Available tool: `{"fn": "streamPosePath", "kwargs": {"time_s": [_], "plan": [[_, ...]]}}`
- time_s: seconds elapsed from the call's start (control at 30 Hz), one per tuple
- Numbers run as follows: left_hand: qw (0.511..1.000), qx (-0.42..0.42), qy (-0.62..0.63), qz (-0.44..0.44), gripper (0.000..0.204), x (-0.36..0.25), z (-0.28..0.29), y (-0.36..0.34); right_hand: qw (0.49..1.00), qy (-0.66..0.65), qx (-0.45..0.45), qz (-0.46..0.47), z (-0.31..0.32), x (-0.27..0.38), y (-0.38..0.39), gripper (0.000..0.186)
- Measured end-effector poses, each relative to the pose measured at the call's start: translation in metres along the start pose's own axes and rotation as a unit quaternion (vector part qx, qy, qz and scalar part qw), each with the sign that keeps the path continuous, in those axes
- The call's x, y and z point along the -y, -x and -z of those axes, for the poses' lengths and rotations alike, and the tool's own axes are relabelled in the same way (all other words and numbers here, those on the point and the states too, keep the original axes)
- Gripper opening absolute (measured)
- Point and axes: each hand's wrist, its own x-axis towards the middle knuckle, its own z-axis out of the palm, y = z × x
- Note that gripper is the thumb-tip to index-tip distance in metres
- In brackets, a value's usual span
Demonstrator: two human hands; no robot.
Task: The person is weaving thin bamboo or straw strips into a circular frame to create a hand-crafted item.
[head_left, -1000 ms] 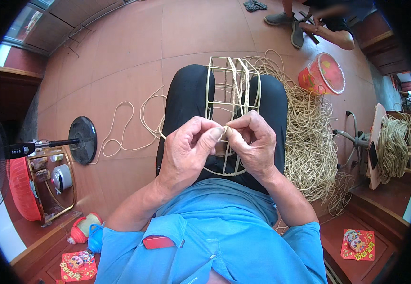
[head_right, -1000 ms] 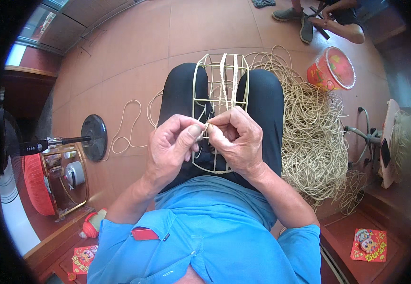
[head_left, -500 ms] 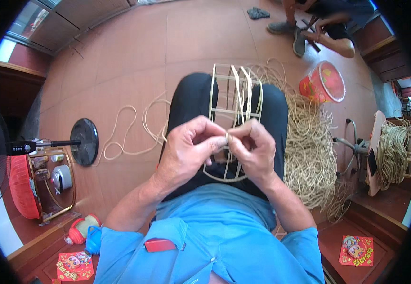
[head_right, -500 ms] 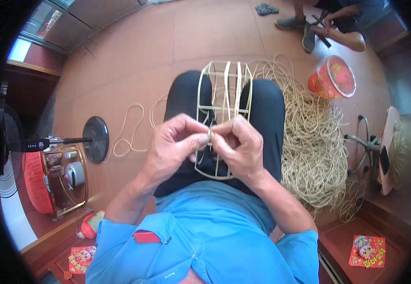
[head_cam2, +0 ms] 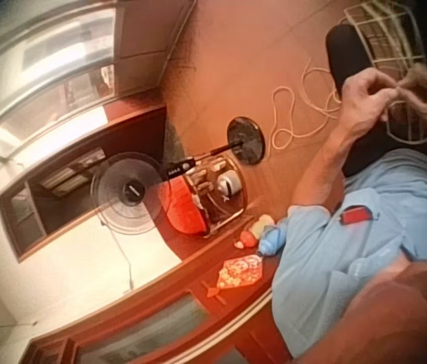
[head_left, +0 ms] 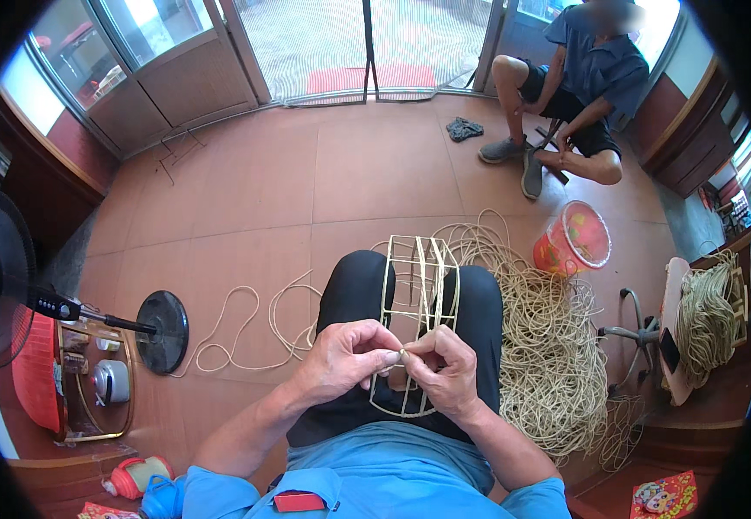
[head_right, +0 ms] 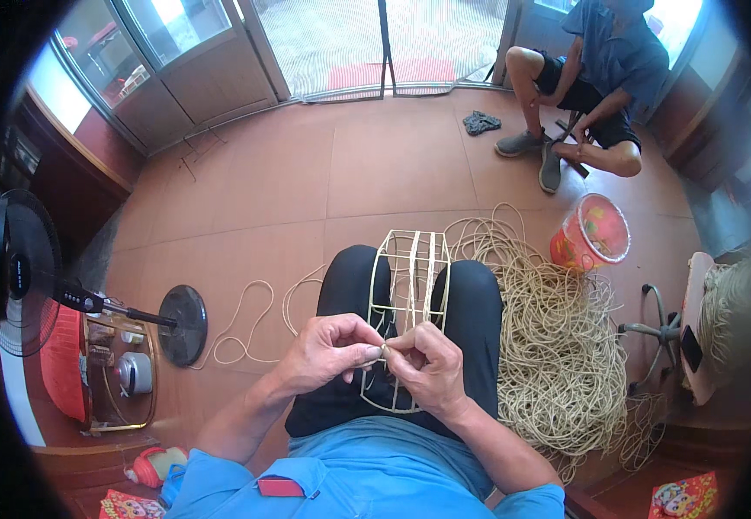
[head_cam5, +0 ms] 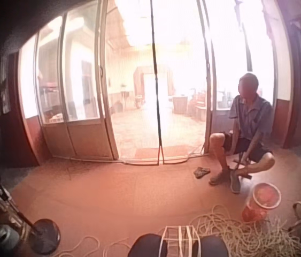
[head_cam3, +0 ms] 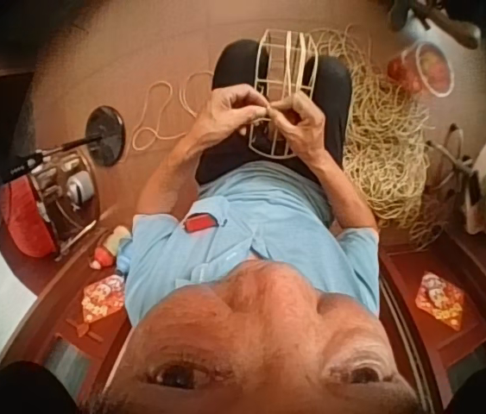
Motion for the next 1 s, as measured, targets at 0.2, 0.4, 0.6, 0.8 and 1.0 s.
{"fn": "streamPosePath", "kwargs": {"time_s": [0.2, 0.4, 0.6, 0.8, 1.0], "plan": [[1.0, 0.002, -0.03, 0.003, 0.016, -0.002, 0.001, -0.002, 1.0, 0.011, 0.001, 0.017, -0.001, -0.002, 0.0, 0.012], [0.994, 0.019, -0.11, 0.012, 0.014, -0.015, 0.004, 0.0, 1.0, 0.003, 0.02, -0.016, 0.001, 0.005, 0.001, 0.011], [0.983, 0.02, -0.172, -0.063, 0.011, -0.007, 0.012, -0.012, 1.0, 0.018, 0.009, -0.014, 0.001, -0.001, -0.008, 0.01], [0.991, 0.021, -0.13, -0.003, 0.015, -0.019, 0.011, -0.011, 0.999, 0.016, 0.02, -0.022, 0.001, 0.006, -0.01, 0.01], [0.99, -0.004, -0.14, 0.008, 0.017, -0.01, 0.009, -0.009, 0.999, 0.021, 0.028, -0.014, 0.0, 0.007, -0.007, 0.009]]}}
